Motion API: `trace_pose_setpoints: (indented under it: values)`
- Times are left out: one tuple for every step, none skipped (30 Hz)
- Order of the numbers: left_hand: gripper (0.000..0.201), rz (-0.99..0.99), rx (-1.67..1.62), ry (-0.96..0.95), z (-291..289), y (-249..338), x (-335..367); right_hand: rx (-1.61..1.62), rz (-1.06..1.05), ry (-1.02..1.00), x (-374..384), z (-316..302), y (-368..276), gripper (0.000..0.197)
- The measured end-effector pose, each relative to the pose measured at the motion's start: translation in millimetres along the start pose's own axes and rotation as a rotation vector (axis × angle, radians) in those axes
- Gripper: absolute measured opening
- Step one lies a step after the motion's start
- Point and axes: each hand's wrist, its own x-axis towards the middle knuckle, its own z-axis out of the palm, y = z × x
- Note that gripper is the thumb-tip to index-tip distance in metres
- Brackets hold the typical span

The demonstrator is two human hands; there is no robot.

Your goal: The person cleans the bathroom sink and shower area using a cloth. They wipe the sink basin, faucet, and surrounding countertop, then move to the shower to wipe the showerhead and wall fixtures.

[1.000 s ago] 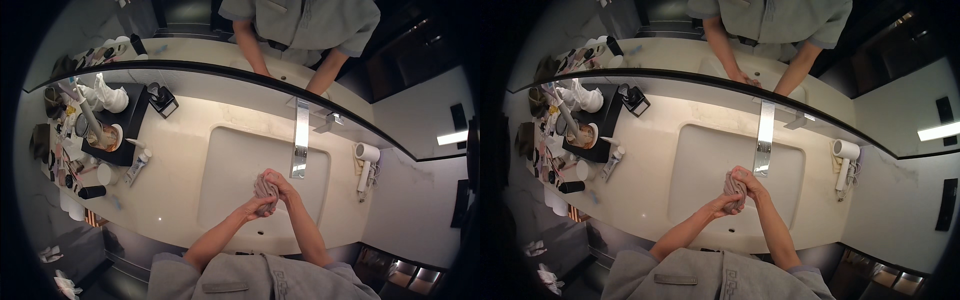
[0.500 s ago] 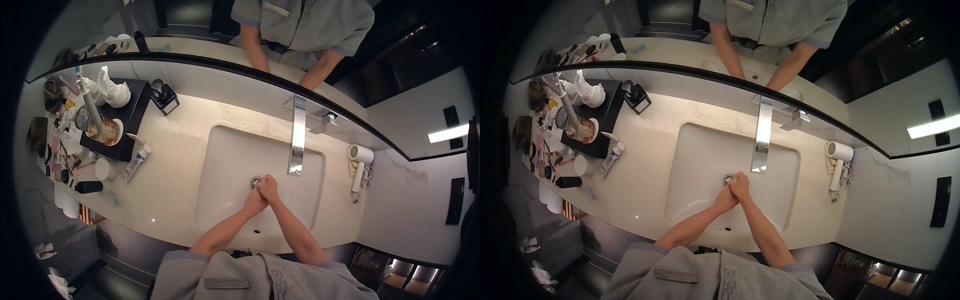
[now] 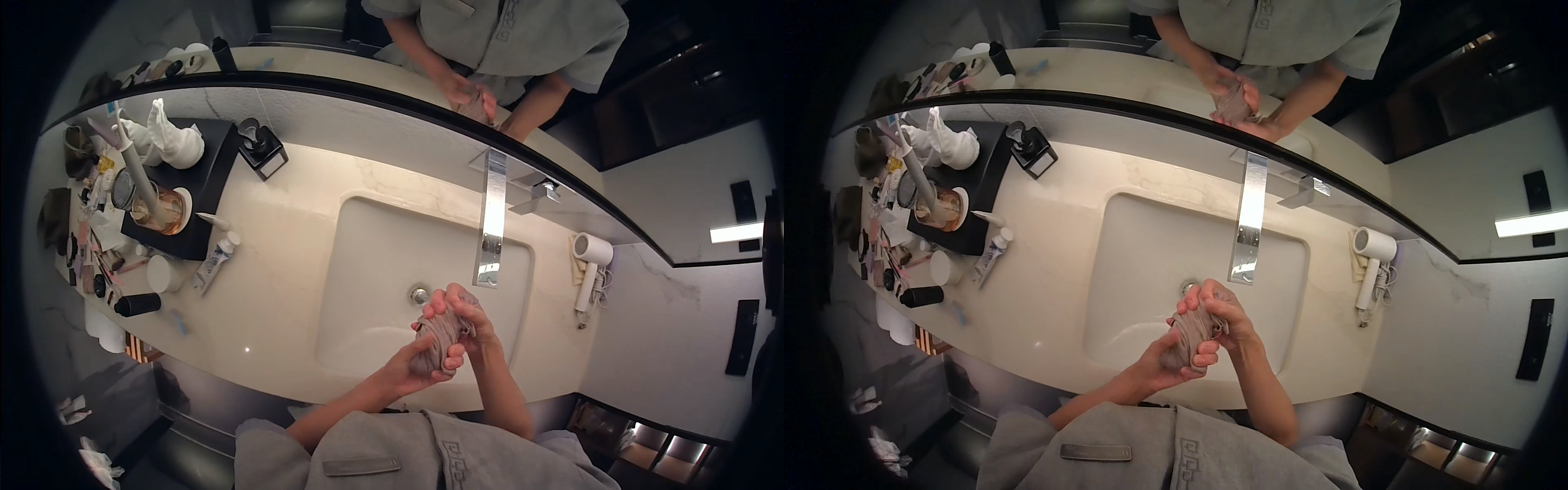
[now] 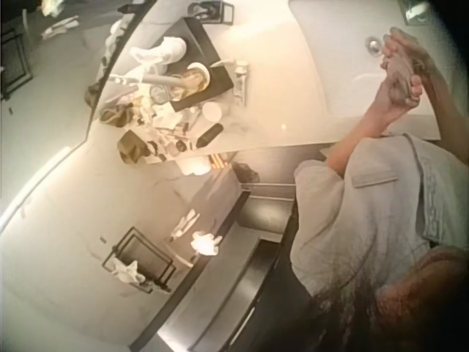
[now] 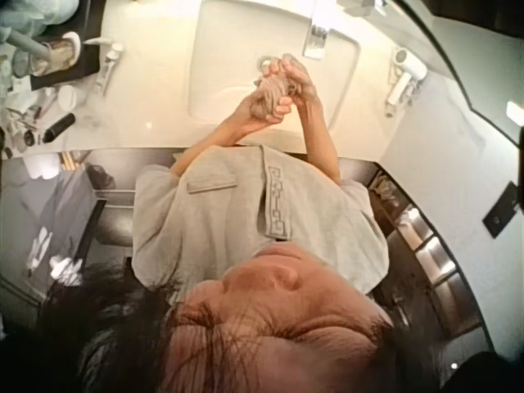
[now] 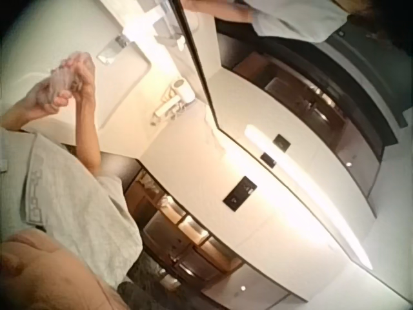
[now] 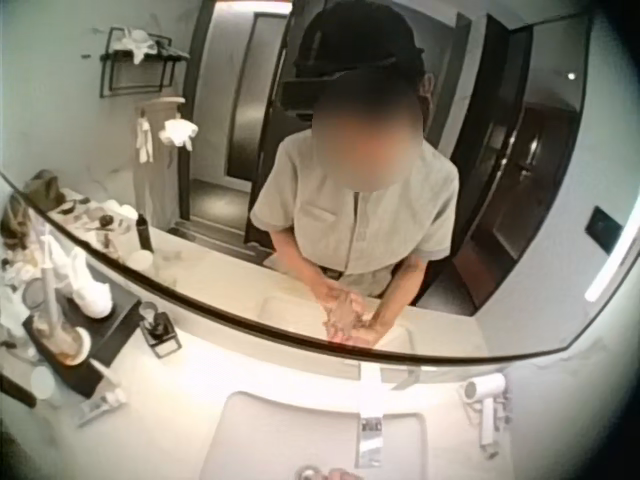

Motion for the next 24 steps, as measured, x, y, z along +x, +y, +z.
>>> trace_pose_setpoints:
  values:
    - [0.042, -0.032, 0.139, 0.102, 2, 6, 2, -0.097, 0.038, 0.062, 1, 0, -5, 0.021]
    - [0.037, -0.08, 0.275, 0.178, -3, 10, 7, -0.195, 0.079, 0.127, 2, 0, -9, 0.021]
    - [0.032, -0.126, 0.415, 0.26, -13, 13, 11, -0.253, 0.097, 0.162, 3, -6, -9, 0.021]
    - [0.027, -0.173, 0.554, 0.342, -19, 15, 15, -0.311, 0.116, 0.197, 6, -16, -6, 0.02]
    - [0.02, -0.122, 0.647, 0.446, -19, 15, 21, -0.368, 0.135, 0.226, 11, -26, -3, 0.02]
    - [0.021, -0.107, 0.734, 0.497, -34, 13, 23, -0.463, 0.167, 0.263, 15, -31, -1, 0.021]
    - [0.022, -0.093, 0.821, 0.549, -61, 12, 27, -0.558, 0.198, 0.3, 21, -35, 2, 0.022]
    - [0.022, -0.084, 0.91, 0.599, -80, 12, 30, -0.652, 0.225, 0.341, 25, -42, 6, 0.023]
    - [0.02, -0.096, 0.98, 0.633, -84, 15, 34, -0.734, 0.194, 0.363, 28, -56, 13, 0.023]
    - [0.019, -0.098, 1.022, 0.694, -95, 15, 39, -0.816, 0.163, 0.385, 32, -76, 22, 0.023]
    - [0.019, -0.098, 1.062, 0.76, -112, 15, 45, -0.896, 0.136, 0.403, 37, -95, 33, 0.024]
    - [0.018, -0.088, 1.097, 0.831, -129, 16, 48, -0.987, 0.106, 0.476, 44, -110, 45, 0.024]
    - [0.018, -0.058, 1.175, 0.858, -151, 17, 53, -1.078, 0.065, 0.547, 50, -125, 58, 0.024]
    - [0.017, -0.036, 1.247, 0.883, -175, 18, 59, -1.168, 0.026, 0.626, 53, -138, 68, 0.024]
    - [0.017, -0.024, 1.328, 0.902, -186, 15, 60, -1.261, 0.031, 0.705, 52, -151, 79, 0.023]
    - [0.018, 0.026, 1.361, 0.923, -184, 11, 60, -1.353, 0.034, 0.784, 53, -164, 88, 0.023]
    - [0.018, 0.084, 1.396, 0.944, -177, 9, 59, -1.446, 0.033, 0.859, 56, -170, 90, 0.023]
    - [0.019, 0.144, 1.415, 0.982, -168, 7, 53, -1.283, 0.142, 0.756, 56, -154, 85, 0.024]
    - [0.02, 0.054, 1.26, 0.958, -157, 9, 46, -1.117, 0.247, 0.654, 52, -139, 73, 0.026]
    - [0.022, -0.027, 1.107, 0.922, -134, 14, 38, -0.955, 0.339, 0.552, 48, -114, 54, 0.029]
    - [0.025, -0.11, 0.956, 0.877, -111, 19, 29, -0.708, 0.336, 0.337, 40, -94, 31, 0.04]
    - [0.031, -0.134, 0.643, 0.722, -86, 23, 14, -0.458, 0.321, 0.129, 32, -80, 16, 0.055]
    - [0.039, -0.156, 0.333, 0.567, -64, 24, 1, -0.294, 0.25, -0.006, 30, -73, 17, 0.059]
    - [0.044, -0.172, 0.053, 0.384, -53, 19, -3, -0.13, 0.181, -0.141, 31, -67, 20, 0.063]
